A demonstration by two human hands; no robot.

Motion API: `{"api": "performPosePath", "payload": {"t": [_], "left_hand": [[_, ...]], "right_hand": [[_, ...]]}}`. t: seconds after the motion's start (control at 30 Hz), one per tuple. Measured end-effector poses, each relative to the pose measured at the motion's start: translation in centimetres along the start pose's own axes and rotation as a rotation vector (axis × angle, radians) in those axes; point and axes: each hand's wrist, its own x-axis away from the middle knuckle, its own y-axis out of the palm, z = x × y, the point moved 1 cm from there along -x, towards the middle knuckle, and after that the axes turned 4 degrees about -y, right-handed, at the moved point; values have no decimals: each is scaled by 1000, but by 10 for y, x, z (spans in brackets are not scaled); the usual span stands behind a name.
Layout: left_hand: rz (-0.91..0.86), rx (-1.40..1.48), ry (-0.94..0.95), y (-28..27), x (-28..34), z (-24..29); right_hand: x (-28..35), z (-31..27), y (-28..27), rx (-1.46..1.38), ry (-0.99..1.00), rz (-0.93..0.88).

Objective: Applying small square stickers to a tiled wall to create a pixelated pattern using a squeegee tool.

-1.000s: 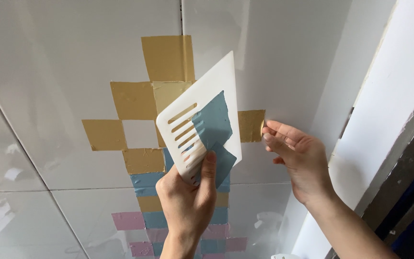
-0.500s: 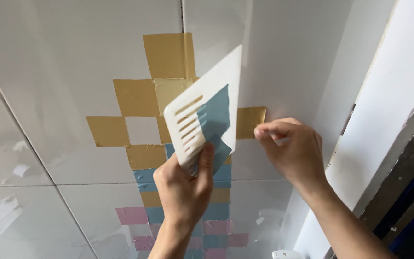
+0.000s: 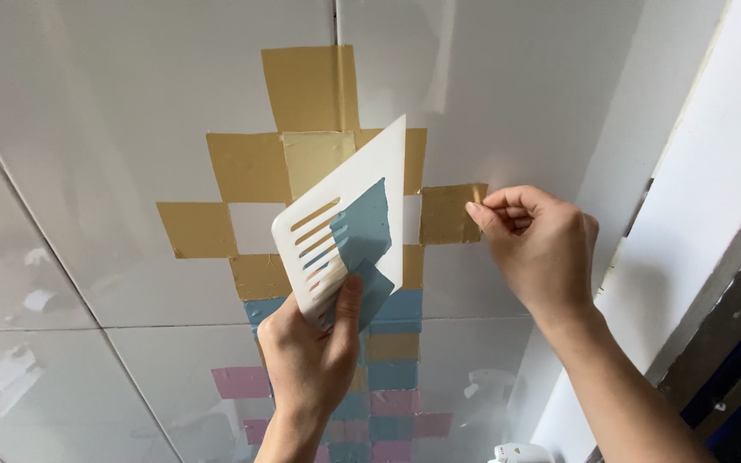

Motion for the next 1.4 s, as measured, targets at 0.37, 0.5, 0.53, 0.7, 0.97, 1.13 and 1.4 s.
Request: {"api": "performPosePath", "payload": {"t": [0.37, 0.5, 0.53, 0.7, 0.97, 1.13, 1.4], "left_hand": [[-40, 128, -70, 16, 8, 4], [-46, 148, -26, 27, 15, 4], [-38, 144, 62, 29, 17, 5], [-45, 151, 111, 31, 22, 4], [-87, 150, 30, 36, 21, -1], [-103, 169, 51, 40, 22, -3], [-95, 178, 64, 40, 20, -4]], "right_hand": [[19, -5, 8, -112, -133, 95], [15, 2, 11, -73, -149, 74], [13, 6, 10, 24, -127, 44], [6, 4, -1, 79, -80, -110], [10, -2, -3, -125, 49, -180], [13, -10, -1, -230, 46, -185], [15, -15, -2, -218, -41, -135]]}}
